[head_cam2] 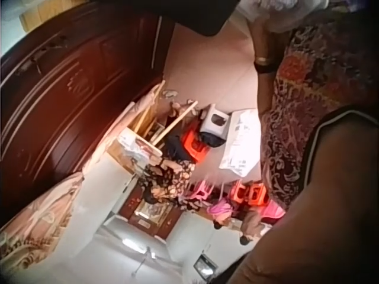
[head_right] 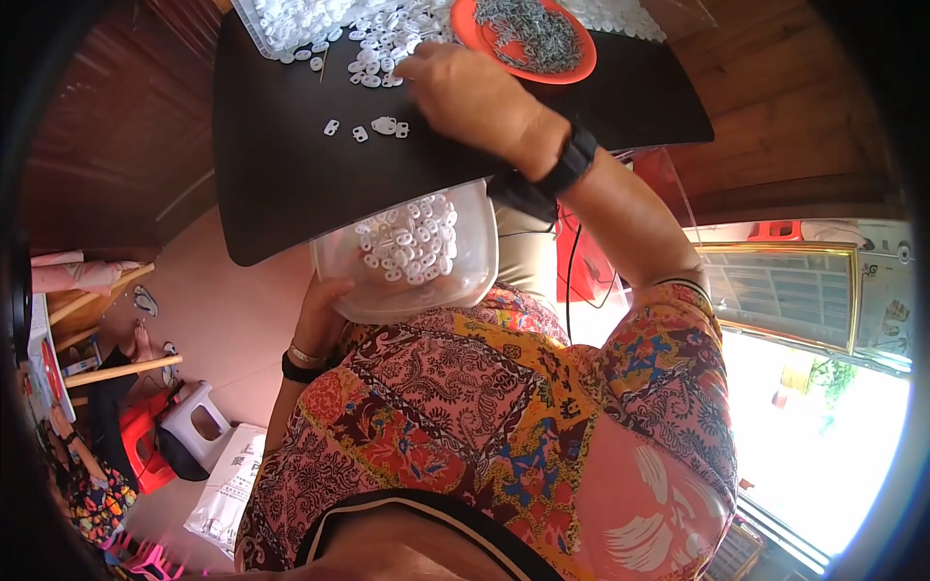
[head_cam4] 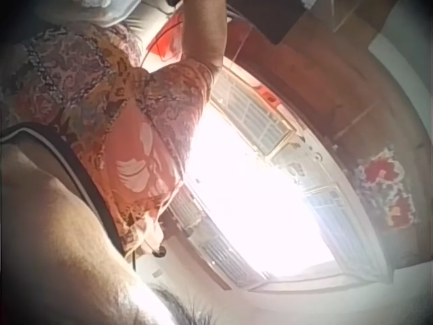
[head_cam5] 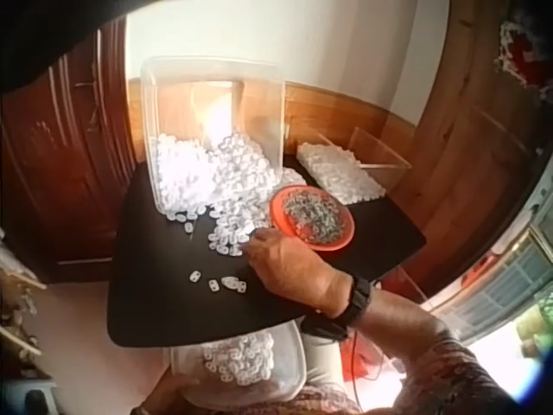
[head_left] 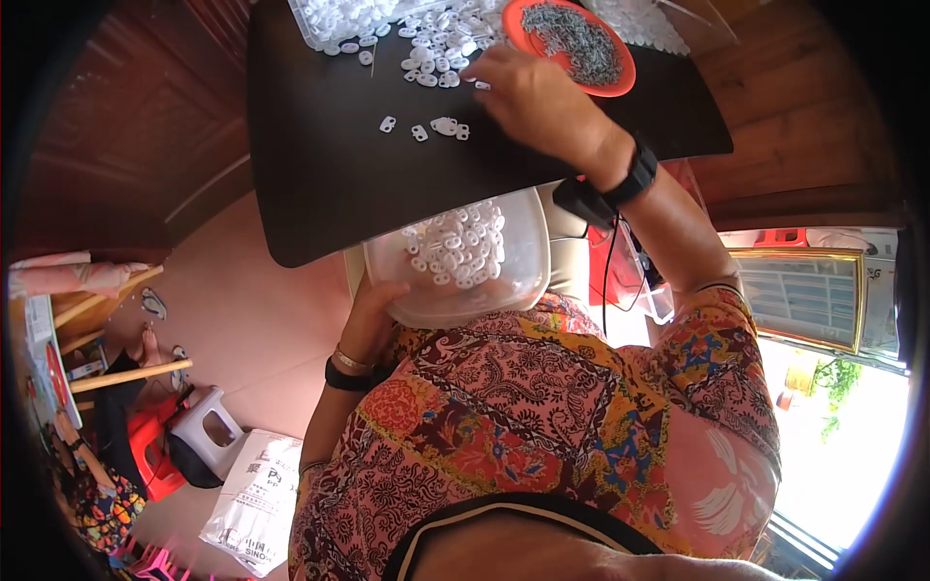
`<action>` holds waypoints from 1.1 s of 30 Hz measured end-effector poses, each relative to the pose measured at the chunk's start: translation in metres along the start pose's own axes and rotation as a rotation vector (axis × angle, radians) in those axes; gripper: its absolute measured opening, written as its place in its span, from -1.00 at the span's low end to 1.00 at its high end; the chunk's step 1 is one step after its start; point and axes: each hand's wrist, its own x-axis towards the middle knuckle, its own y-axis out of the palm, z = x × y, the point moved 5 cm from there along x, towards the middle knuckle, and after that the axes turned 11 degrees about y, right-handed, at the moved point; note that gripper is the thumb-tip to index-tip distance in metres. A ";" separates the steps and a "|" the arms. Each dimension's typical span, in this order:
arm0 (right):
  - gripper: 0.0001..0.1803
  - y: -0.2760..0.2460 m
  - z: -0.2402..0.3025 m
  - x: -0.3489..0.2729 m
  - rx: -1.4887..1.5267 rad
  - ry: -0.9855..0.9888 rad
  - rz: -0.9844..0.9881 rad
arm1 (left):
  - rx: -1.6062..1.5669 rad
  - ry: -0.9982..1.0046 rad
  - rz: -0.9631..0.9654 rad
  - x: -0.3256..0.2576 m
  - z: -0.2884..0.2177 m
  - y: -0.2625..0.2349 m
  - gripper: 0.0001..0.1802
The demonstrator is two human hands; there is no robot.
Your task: Manually inserting small metal components into plastic housings.
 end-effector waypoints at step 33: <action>-0.79 -0.005 -0.043 0.018 0.160 -0.009 0.117 | 0.034 -0.001 0.002 -0.001 -0.003 -0.001 -0.32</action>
